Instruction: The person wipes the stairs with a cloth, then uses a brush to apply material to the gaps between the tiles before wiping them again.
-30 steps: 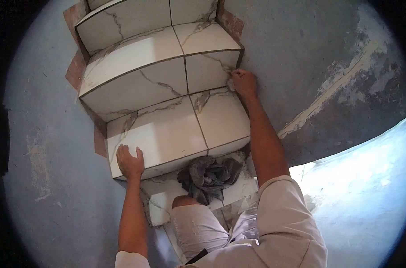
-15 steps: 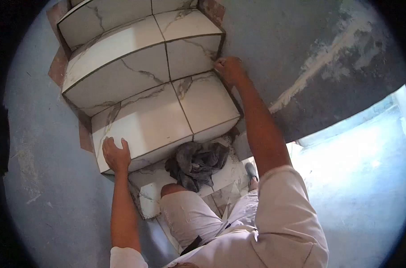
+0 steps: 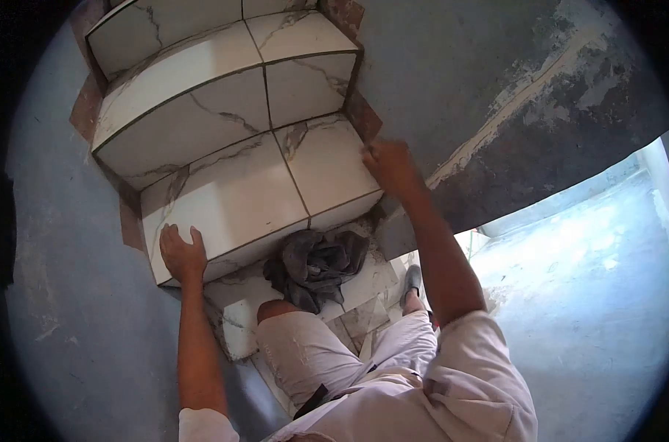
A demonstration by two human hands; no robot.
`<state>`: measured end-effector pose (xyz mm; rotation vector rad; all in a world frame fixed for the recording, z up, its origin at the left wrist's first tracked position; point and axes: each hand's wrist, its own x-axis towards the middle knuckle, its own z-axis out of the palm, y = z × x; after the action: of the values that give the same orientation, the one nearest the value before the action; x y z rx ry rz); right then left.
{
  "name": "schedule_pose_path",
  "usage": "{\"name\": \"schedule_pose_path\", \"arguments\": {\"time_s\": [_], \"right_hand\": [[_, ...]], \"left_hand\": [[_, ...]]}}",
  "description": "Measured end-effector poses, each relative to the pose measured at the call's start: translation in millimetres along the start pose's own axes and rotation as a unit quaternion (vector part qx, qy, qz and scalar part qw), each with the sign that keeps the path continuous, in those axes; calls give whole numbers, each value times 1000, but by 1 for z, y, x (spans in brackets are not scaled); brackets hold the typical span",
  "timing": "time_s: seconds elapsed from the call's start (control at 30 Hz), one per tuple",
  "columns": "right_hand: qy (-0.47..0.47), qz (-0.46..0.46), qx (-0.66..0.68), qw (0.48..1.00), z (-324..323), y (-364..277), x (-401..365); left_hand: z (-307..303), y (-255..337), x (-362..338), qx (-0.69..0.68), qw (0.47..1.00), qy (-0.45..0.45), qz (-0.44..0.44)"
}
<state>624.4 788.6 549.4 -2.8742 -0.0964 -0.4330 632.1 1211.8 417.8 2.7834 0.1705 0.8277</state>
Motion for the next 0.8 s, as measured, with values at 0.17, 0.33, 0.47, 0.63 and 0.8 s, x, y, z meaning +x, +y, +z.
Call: {"name": "schedule_pose_path", "arguments": {"time_s": [0.17,0.33,0.47,0.63,0.8], "right_hand": [[31,7,259,965,66,30,99],[-152,120,36,980,18,14,104],[-58,150,215,963,22,16,119],[-98,142,80,982,29,17,126],[-2,135,188,973,49,22,130]], "left_hand": [[-2,2,0,4,1000,-10,-21],[3,0,2,8,1000,-14,-19],[-3,4,3,4,1000,-18,-19],[-2,3,3,1,1000,-8,-21],[-3,4,1,-5,1000,-10,-19]]}}
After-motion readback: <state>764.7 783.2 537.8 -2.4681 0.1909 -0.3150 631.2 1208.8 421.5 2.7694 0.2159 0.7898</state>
